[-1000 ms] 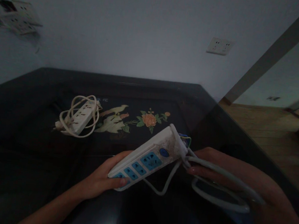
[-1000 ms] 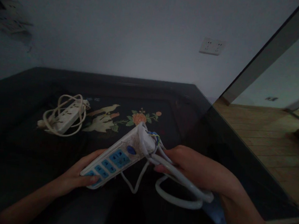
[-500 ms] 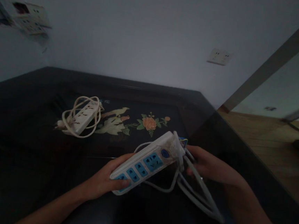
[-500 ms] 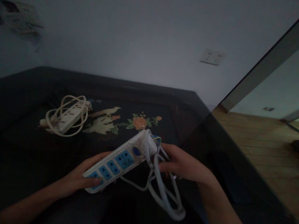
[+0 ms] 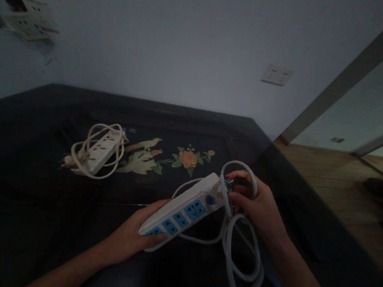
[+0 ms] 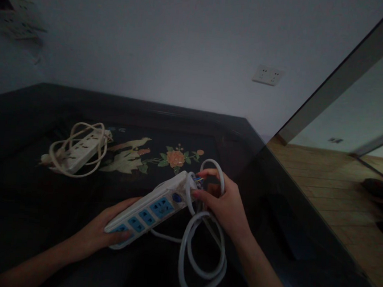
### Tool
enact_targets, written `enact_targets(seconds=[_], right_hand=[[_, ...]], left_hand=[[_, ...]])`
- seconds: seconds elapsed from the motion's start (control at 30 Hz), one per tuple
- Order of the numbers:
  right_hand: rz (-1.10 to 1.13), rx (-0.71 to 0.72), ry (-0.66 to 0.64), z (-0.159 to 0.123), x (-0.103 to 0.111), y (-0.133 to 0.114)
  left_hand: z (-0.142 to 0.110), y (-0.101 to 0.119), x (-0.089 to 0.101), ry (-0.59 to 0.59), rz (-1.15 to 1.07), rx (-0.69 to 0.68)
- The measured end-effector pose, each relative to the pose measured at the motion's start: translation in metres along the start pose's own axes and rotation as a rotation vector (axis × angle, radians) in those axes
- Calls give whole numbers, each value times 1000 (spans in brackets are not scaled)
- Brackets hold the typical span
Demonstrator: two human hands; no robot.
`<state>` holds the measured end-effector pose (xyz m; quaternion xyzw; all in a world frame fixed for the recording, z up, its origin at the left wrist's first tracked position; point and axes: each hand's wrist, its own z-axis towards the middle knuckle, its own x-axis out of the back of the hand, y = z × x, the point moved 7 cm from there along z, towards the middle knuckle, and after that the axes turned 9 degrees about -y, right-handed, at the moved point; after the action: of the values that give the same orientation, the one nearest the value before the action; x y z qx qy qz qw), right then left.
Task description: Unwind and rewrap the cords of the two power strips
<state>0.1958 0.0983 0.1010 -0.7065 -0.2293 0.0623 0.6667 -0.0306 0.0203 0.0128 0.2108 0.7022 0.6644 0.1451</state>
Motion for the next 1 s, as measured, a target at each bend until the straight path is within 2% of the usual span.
enact_targets(seconds=[0.17,0.4,0.47,0.6,0.7,0.8,0.9,1.0], right_hand=[[-99,22,-62,-1,-3,-6],[-208,121,-229,5,-20,-16],[-136,110,-284,7,-22,-18],[170,114,-370,10,-31,-13],[333,48,-351,11,-49,6],[420,-33,-349,12,-82,24],[458,-59,-401,12,-110,29],[397,-65,-391,15,-110,27]], left_hand=[[0,7,0,6,7,4],[0,15,-10,-104,21,20],[-1,13,-9,-90,-34,12],[-4,10,-6,-55,-166,-31],[-6,10,-1,6,-170,-57],[-9,10,7,116,-127,-65],[-11,15,12,206,-96,-117],[-12,16,18,278,-132,-122]])
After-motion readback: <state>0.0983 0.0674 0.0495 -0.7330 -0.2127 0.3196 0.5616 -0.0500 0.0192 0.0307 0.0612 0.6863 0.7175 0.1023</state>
